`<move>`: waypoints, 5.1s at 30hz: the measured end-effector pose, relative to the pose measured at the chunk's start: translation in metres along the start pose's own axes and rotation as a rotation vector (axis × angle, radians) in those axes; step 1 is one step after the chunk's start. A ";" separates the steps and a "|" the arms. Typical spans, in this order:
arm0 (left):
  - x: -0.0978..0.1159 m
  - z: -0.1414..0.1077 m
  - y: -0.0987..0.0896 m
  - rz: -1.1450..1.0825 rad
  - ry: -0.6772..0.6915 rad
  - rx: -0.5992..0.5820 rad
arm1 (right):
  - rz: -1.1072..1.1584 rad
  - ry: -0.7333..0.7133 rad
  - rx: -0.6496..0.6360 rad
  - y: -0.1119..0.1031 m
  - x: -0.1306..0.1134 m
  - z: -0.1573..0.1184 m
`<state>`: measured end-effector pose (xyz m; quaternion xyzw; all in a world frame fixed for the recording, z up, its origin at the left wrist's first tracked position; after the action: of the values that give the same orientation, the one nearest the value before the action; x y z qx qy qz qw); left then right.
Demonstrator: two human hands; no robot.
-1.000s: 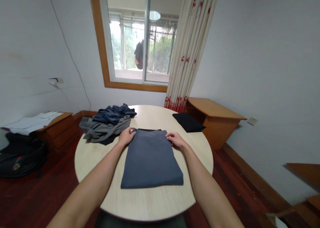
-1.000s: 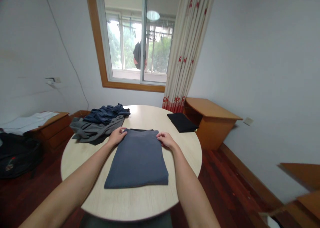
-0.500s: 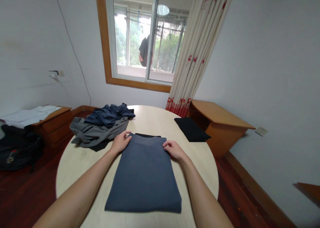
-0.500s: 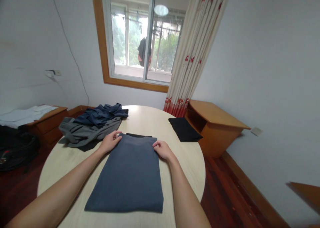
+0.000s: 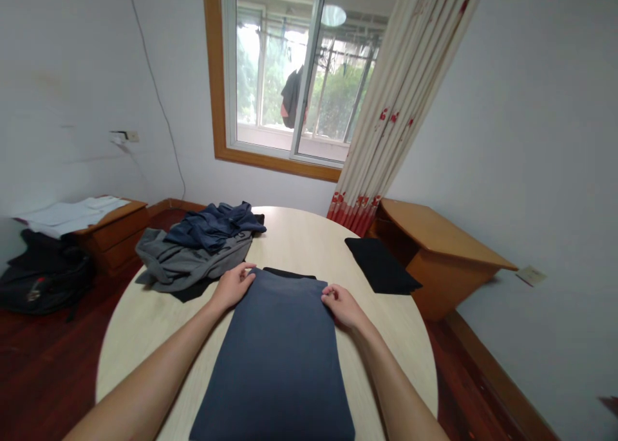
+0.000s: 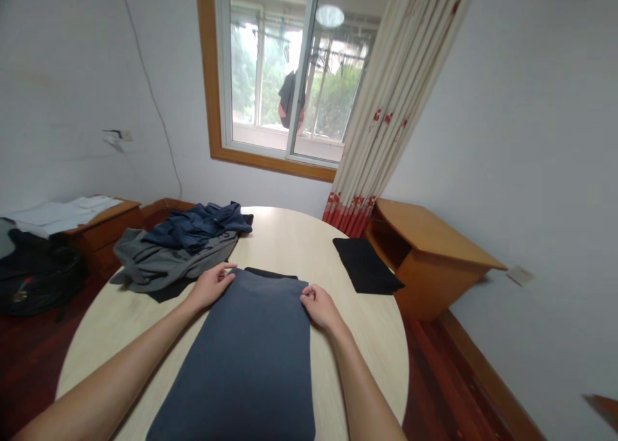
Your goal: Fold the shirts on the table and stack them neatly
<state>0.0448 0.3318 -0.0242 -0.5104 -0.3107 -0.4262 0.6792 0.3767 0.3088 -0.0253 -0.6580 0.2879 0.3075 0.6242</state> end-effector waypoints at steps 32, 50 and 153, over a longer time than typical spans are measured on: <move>-0.016 0.049 0.020 -0.466 0.129 0.128 | -0.040 -0.339 0.450 -0.008 0.005 0.029; 0.029 0.012 0.015 0.158 0.195 0.014 | -0.476 -0.248 0.394 0.004 -0.010 0.013; 0.077 -0.085 -0.017 0.195 0.349 -0.188 | -0.609 -0.423 0.368 0.007 -0.061 -0.094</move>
<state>0.0628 0.2282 0.0245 -0.5176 -0.0963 -0.4676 0.7100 0.3364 0.2147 0.0193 -0.5129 -0.0045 0.1804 0.8392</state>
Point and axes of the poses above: each hand's wrist, its own z-axis towards the middle knuckle, its own y-axis out of the palm, x = y × z, the point moved 1 cm from there along z, towards the middle knuckle, and after that the axes turned 12 degrees about -z, right-handed, at the moved point
